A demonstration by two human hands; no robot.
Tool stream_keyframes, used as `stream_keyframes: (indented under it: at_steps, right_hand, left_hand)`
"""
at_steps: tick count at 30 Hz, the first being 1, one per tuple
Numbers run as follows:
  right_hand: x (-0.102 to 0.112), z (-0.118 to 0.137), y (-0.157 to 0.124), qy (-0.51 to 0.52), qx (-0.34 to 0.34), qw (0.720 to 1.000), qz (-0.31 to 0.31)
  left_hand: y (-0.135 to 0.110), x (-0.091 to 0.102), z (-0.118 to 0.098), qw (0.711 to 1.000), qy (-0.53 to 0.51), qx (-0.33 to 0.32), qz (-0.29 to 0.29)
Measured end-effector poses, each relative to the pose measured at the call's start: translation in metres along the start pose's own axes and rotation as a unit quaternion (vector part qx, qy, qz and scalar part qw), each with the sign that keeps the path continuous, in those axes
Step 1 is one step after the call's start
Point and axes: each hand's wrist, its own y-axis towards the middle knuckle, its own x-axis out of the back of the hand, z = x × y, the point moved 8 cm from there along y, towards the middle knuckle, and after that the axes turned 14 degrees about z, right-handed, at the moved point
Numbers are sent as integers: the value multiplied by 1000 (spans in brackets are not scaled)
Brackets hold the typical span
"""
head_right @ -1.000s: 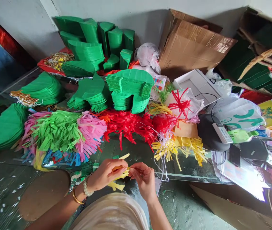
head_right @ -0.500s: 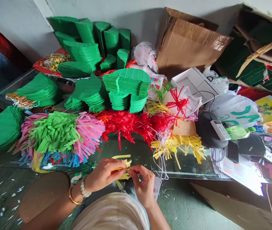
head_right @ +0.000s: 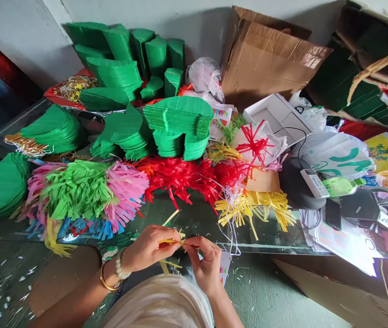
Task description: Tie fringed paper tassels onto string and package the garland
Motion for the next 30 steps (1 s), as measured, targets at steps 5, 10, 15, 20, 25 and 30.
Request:
stream_keyframes:
  at_steps: [5, 10, 15, 20, 25, 30]
  right_hand:
    - [-5, -4, 6, 42, -34, 997, 61]
    - [0, -3, 10, 30, -35, 998, 53]
    - [3, -3, 12, 79, -30, 995, 46]
    - [-6, -19, 17, 271, -85, 956, 71]
    - [-4, -25, 21, 296, -109, 948, 51]
    - [0, -21, 21, 271, -90, 957, 44]
  left_hand:
    - [-1, 3, -10, 997, 69, -45, -13]
    - [-3, 6, -19, 988, 126, -49, -78]
    - [-6, -1, -23, 977, 162, -67, -124]
    - [-1, -4, -19, 982, 148, -33, -111]
    - [8, -2, -13, 998, 56, 0, -41]
    - [9, 1, -14, 996, 74, -20, -36]
